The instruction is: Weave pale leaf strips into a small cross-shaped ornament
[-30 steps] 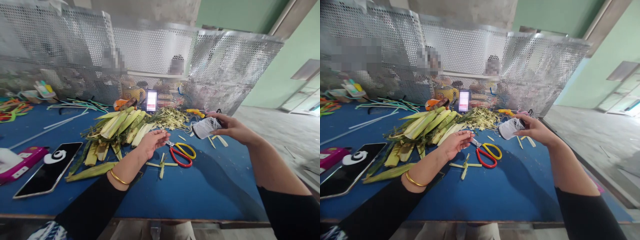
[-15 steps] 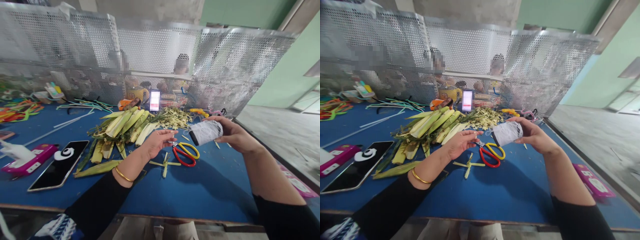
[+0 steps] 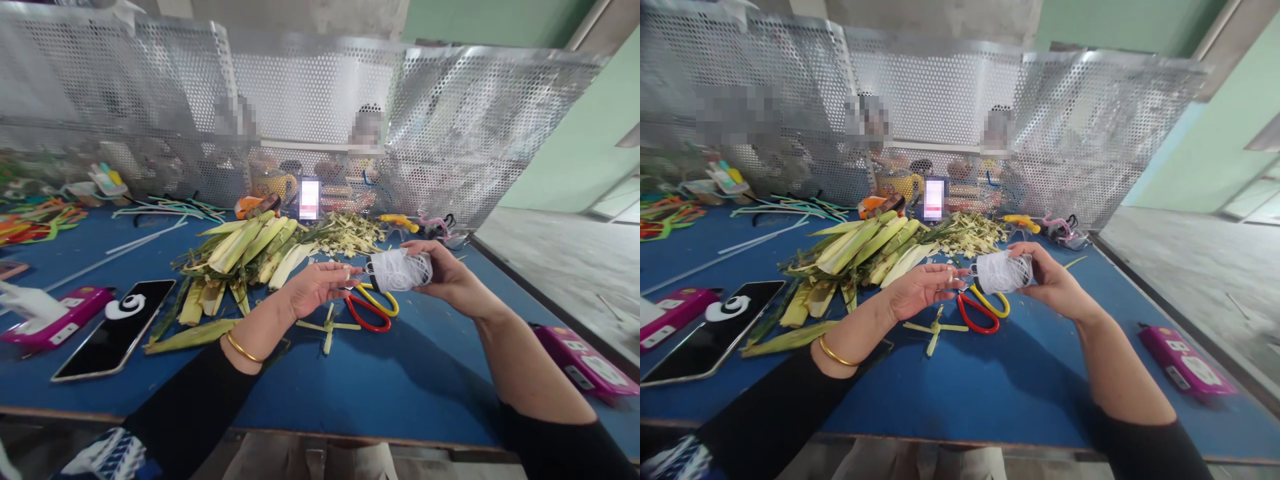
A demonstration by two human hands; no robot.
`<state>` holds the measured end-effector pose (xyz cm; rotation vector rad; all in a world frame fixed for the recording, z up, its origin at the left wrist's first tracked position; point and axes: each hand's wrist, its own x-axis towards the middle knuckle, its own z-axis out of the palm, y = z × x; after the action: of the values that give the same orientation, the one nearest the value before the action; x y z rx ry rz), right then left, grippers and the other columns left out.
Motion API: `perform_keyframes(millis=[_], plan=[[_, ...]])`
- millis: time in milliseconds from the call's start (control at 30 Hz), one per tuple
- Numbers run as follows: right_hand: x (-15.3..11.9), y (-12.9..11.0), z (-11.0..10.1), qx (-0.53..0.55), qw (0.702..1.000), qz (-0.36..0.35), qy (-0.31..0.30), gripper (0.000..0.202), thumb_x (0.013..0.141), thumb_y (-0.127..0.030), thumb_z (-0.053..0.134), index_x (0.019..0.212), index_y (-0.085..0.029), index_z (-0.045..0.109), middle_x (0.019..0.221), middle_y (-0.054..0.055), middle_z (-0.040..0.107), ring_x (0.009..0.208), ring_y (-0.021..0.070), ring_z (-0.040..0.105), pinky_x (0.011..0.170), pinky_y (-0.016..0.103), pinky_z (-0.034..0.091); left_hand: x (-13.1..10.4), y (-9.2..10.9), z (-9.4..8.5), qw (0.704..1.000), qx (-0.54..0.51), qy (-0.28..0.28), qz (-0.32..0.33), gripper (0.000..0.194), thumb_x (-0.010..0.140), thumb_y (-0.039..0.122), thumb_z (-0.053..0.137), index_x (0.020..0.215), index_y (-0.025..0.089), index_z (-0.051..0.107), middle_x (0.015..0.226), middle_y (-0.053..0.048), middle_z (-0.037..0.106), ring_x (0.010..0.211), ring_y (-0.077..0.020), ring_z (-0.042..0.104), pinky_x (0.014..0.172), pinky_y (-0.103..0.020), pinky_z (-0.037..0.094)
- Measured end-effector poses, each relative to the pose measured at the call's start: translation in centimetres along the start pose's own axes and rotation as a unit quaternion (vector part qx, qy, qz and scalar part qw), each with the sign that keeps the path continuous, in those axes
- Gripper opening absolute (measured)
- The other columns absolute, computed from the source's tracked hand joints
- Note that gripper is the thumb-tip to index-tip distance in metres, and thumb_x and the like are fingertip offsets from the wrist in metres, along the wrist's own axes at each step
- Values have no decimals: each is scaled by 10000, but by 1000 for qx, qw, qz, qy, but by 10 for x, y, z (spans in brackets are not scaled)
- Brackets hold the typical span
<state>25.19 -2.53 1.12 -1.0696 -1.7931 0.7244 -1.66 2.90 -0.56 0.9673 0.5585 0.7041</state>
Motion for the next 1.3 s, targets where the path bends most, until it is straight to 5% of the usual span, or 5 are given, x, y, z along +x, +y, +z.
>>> perform_keyframes(millis=[467,767,1300], plan=[[2,-4,6,-16,1000,-12,-13,445,680,-266,747,1060,-307,520,1219,43,535,1084,242,550,865,358,495,1,-6,3,992,127,-4,21,168,653,268,807,736,149,723,737,-49,679,686,-119,621,637,-230,499],[3,-2,3,-58,998,-12,7,435,689,-292,724,1072,-301,519,1196,47,544,1051,249,563,852,366,493,1,0,2,995,81,25,45,168,636,242,811,717,139,707,728,-31,658,659,-101,587,651,-236,498],[4,3,-2,-53,997,11,60,489,664,-322,747,1089,-306,507,989,33,557,838,223,554,747,373,504,-1,0,1,995,79,-13,58,137,638,235,795,703,151,709,751,-32,659,683,-107,584,677,-252,499]])
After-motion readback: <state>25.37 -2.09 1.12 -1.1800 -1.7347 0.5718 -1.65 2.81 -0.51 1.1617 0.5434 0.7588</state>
